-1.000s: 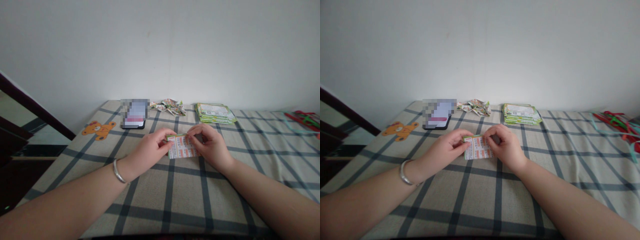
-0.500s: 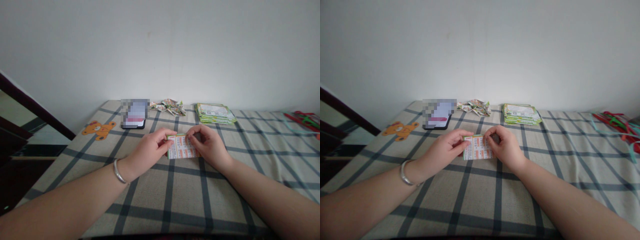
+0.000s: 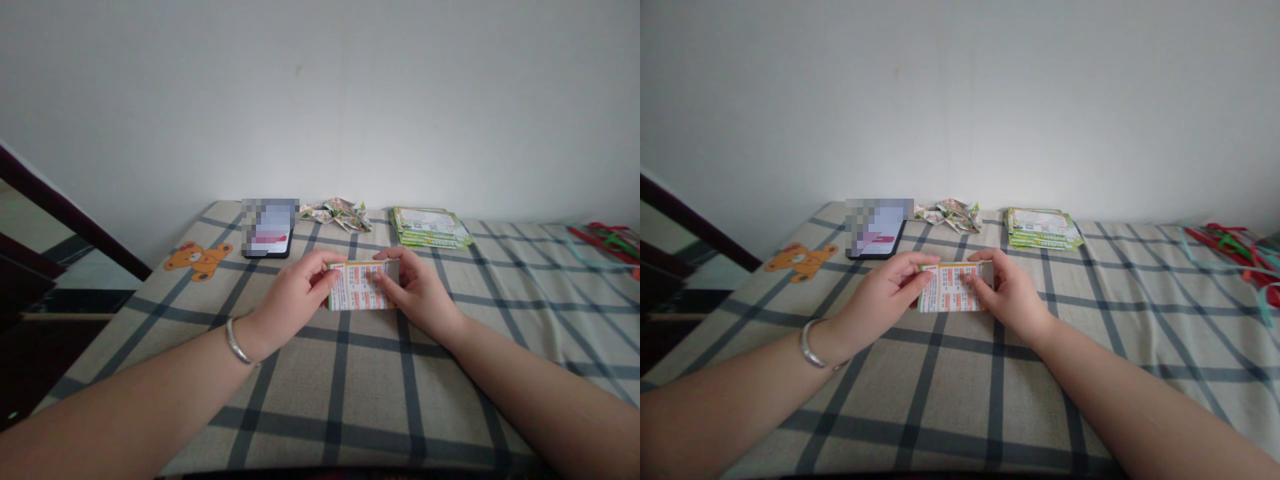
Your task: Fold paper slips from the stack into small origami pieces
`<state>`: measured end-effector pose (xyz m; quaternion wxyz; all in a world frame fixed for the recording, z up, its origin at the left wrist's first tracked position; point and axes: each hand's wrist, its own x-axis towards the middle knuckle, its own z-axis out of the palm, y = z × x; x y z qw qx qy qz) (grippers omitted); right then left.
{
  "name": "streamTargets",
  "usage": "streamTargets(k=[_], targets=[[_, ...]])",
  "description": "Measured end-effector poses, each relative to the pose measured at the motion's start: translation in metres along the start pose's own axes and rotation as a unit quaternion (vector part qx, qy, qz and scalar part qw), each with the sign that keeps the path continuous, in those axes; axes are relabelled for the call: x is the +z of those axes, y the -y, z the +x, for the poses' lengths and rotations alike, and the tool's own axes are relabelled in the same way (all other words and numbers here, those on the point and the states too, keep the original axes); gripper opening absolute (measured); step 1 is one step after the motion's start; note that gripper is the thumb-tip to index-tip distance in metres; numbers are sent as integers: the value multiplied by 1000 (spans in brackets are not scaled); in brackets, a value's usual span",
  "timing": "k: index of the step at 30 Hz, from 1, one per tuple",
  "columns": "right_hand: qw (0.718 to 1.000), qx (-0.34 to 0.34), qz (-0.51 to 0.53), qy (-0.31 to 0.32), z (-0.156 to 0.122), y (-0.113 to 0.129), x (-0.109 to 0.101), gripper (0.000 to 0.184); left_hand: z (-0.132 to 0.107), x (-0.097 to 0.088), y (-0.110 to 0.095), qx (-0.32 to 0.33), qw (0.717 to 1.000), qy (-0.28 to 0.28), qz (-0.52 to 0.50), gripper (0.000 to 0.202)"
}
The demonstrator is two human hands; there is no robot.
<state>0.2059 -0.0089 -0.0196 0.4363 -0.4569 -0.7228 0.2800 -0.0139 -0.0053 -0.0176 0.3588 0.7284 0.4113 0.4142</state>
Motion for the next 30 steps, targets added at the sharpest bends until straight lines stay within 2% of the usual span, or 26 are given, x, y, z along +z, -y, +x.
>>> streamTargets(k=[7,16,24,27,30], targets=[[996,54,70,-13,-3,-2,4,22,-1,0,-7,-7,999,7,-43,20],[998,0,21,-52,-3,5,3,15,-3,4,-14,-60,990,22,-123,22],[997,-22,-22,-77,-5,10,2,16,-2,3,-11,-61,993,8,-103,24],[996,-41,-42,-71,-4,10,1,18,-1,3,-12,-62,993,7,-104,24],[998,-21,-14,-51,-3,10,1,17,-1,2,-12,-57,994,3,-99,24]])
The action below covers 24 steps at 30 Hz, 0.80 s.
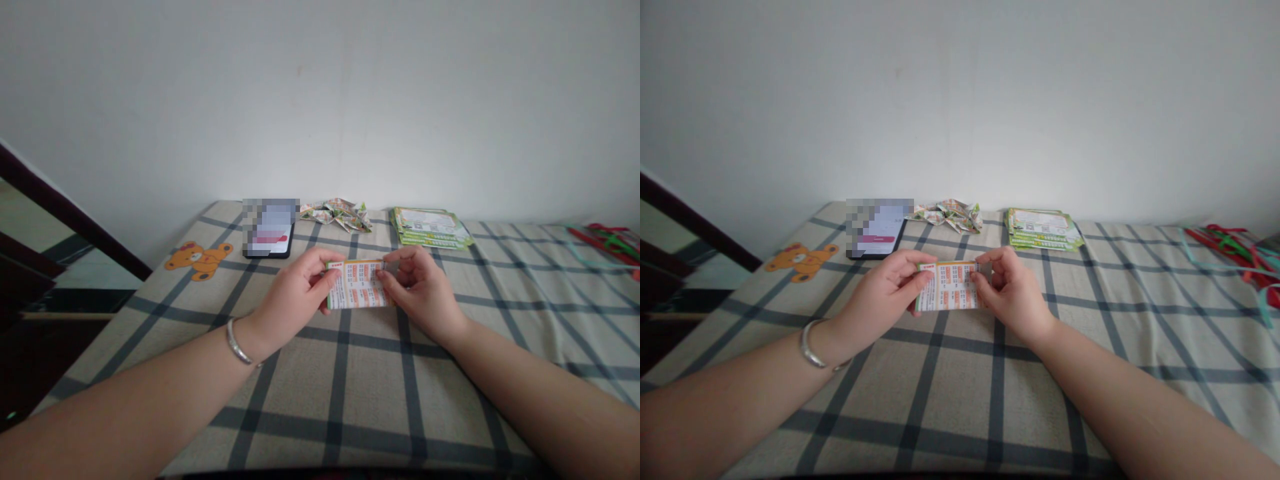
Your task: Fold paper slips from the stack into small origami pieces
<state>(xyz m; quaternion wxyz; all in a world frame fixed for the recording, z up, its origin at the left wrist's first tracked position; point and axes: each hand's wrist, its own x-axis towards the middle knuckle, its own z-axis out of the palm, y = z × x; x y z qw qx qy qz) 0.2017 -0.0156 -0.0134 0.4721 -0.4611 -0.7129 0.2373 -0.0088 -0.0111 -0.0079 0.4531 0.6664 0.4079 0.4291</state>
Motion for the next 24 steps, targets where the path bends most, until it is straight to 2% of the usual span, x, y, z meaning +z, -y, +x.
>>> streamTargets(k=[5,15,20,24], targets=[[998,32,54,5,0,-1,2,20,-1,-1,1,13,1000,-4,14,23],[999,26,36,-23,3,-7,2,17,0,-2,2,11,1000,-2,12,23],[999,42,24,-6,2,-8,2,17,1,-2,4,45,998,-20,26,20],[996,56,59,20,1,-7,3,20,1,-3,3,45,998,-22,38,22]])
